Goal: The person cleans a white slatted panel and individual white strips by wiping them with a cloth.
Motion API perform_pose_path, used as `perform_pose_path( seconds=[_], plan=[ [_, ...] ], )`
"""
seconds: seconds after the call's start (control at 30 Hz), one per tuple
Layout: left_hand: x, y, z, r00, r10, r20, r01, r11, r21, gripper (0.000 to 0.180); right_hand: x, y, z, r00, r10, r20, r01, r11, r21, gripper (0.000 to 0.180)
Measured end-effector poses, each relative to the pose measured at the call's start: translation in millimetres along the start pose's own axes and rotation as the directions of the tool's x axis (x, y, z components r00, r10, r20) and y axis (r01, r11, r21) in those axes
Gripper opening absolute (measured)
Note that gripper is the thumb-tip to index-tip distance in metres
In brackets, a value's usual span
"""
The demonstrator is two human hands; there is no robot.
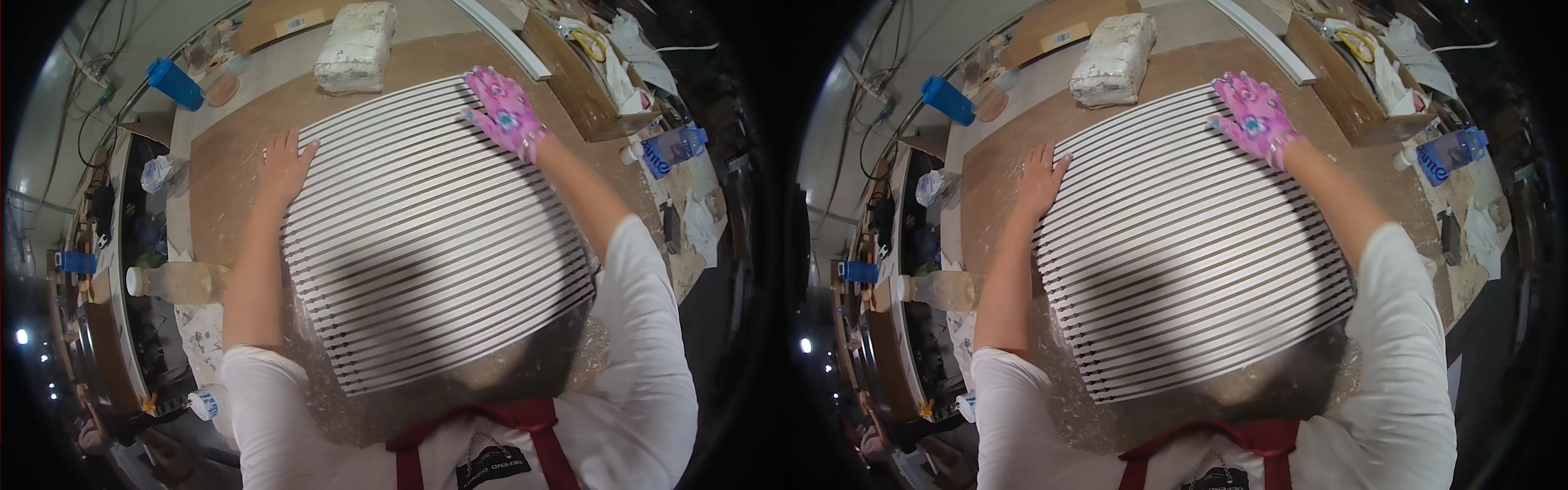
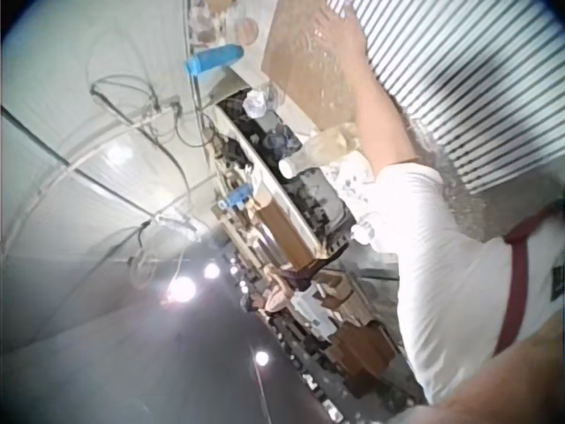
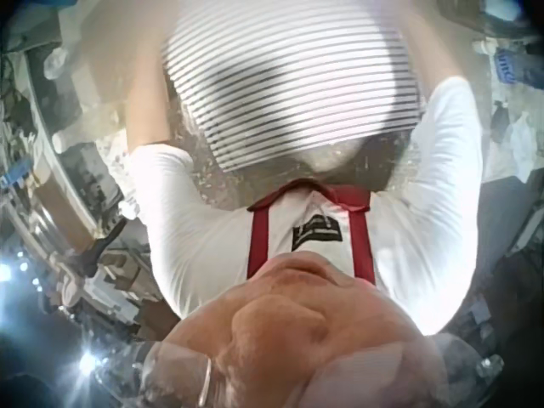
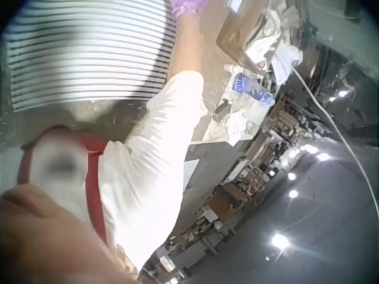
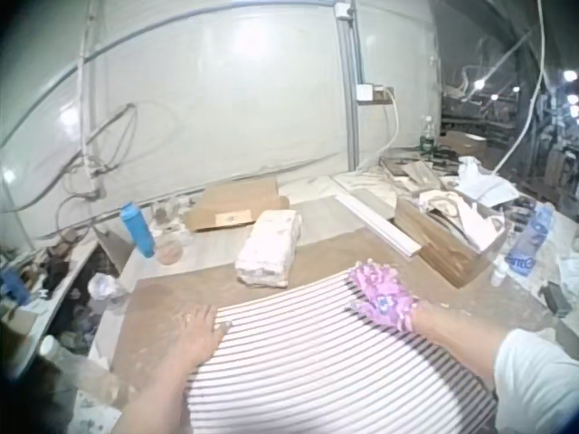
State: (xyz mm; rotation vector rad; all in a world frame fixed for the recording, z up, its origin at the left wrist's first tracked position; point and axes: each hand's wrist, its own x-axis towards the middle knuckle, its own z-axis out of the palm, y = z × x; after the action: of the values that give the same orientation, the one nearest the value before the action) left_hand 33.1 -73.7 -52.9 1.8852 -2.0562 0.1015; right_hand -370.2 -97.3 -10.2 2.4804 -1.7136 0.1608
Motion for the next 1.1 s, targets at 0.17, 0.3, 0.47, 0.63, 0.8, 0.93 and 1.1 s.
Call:
perform_pose_path(
  seconds=[0.17,0.3,0.47,0.63,0.8,0.93,1.1],
  plan=[
    [24.7,-19.3,-1.6,0.975,-0.132,0.177,0.142,0.989,-0.044,0.067,62.6,5.0,56.5,0.999,0.012,0.044,-0.012,1.0,-0.012,0.069],
    [33.6,-11.1,-4.1,0.954,-0.213,0.213,0.221,0.975,-0.018,0.066,60.9,-7.8,40.6,0.993,0.095,0.073,-0.101,0.992,0.078,0.064],
    [32.9,-8.8,-2.2,0.968,-0.169,0.187,0.176,0.984,-0.02,0.064,81.5,30.4,101.8,0.987,-0.124,-0.098,0.119,0.991,-0.055,0.06],
    [31.8,-8.2,3.2,0.984,-0.146,0.107,0.149,0.989,-0.022,0.059,80.2,30.7,96.8,0.988,-0.123,-0.092,0.117,0.991,-0.071,0.059],
    [29.2,-6.5,2.3,0.984,-0.16,0.075,0.158,0.987,0.033,0.057,77.6,19.8,85.0,0.986,-0.146,-0.084,0.131,0.977,-0.167,0.057],
    [30.6,-0.9,0.2,0.987,-0.14,0.075,0.139,0.99,0.018,0.056,75.3,24.2,86.1,0.998,-0.024,-0.059,0.023,0.999,-0.027,0.056],
    [28.6,0.8,-3.2,0.985,-0.152,0.084,0.155,0.987,-0.029,0.054,76.0,22.5,85.7,0.99,-0.101,-0.095,0.09,0.99,-0.112,0.054]
  ],
)
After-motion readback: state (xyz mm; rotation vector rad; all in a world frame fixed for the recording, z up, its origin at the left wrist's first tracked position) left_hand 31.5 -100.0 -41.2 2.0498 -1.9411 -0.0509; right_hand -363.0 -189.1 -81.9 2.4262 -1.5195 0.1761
